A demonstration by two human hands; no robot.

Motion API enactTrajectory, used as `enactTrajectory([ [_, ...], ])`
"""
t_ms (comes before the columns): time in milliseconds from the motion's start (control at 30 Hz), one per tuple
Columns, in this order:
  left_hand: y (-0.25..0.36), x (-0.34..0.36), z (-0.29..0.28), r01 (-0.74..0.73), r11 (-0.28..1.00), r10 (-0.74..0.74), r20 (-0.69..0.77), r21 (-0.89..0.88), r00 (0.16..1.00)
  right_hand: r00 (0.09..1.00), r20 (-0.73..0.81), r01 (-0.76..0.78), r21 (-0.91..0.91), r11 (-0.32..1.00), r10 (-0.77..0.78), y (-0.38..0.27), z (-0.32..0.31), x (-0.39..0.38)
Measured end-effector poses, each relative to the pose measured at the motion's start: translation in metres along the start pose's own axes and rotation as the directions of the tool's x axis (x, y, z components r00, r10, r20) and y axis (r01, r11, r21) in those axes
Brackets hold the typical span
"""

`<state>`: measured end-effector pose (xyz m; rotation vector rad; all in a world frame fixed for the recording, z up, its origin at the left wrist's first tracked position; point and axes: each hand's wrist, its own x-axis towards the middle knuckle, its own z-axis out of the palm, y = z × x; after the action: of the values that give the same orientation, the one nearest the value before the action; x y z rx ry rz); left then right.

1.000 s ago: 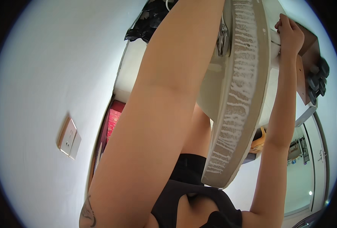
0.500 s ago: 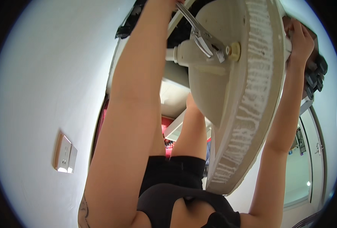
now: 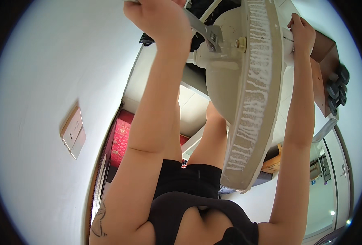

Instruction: Tightening a bolt under a bathroom sink using an adjustable wrench.

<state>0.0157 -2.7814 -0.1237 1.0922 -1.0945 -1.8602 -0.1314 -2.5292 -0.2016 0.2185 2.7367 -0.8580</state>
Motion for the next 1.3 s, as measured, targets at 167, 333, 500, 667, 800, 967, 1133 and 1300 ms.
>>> enactTrajectory([
  [167,0.03,-0.046,0.021,0.164,0.629,0.069,0.265,-0.76,0.962,0.999,-0.015,0.025,-0.181,0.983,-0.028,-0.001,-0.001,0.005],
  [333,0.022,-0.065,0.023,-0.501,0.858,0.462,0.259,0.111,0.848,0.999,-0.002,0.049,-0.205,0.977,-0.051,0.003,-0.003,0.007],
  [500,0.019,-0.068,0.03,0.094,0.438,0.403,0.289,-0.894,0.868,0.99,-0.085,0.102,-0.083,0.991,-0.109,-0.033,-0.009,-0.027],
  [667,0.027,-0.082,0.028,-0.284,0.924,0.348,0.253,-0.256,0.903,0.982,-0.114,0.14,-0.083,0.987,-0.149,-0.023,-0.009,-0.023],
  [800,0.024,-0.071,0.034,0.127,0.507,0.304,0.314,-0.853,0.899,0.98,-0.119,0.15,-0.068,0.986,-0.157,-0.027,-0.007,-0.024],
  [967,0.036,-0.086,0.04,0.162,0.557,0.195,0.318,-0.815,0.928,0.979,-0.114,0.163,-0.075,0.984,-0.171,-0.021,-0.006,-0.018],
  [1133,0.026,-0.076,0.052,-0.376,0.925,0.361,0.176,0.058,0.916,0.982,-0.092,0.155,-0.077,0.985,-0.162,-0.025,-0.004,-0.019],
  [1300,0.005,-0.071,0.067,-0.299,0.95,0.272,0.235,0.091,0.933,0.981,-0.104,0.156,-0.069,0.985,-0.163,-0.025,-0.008,-0.019],
])
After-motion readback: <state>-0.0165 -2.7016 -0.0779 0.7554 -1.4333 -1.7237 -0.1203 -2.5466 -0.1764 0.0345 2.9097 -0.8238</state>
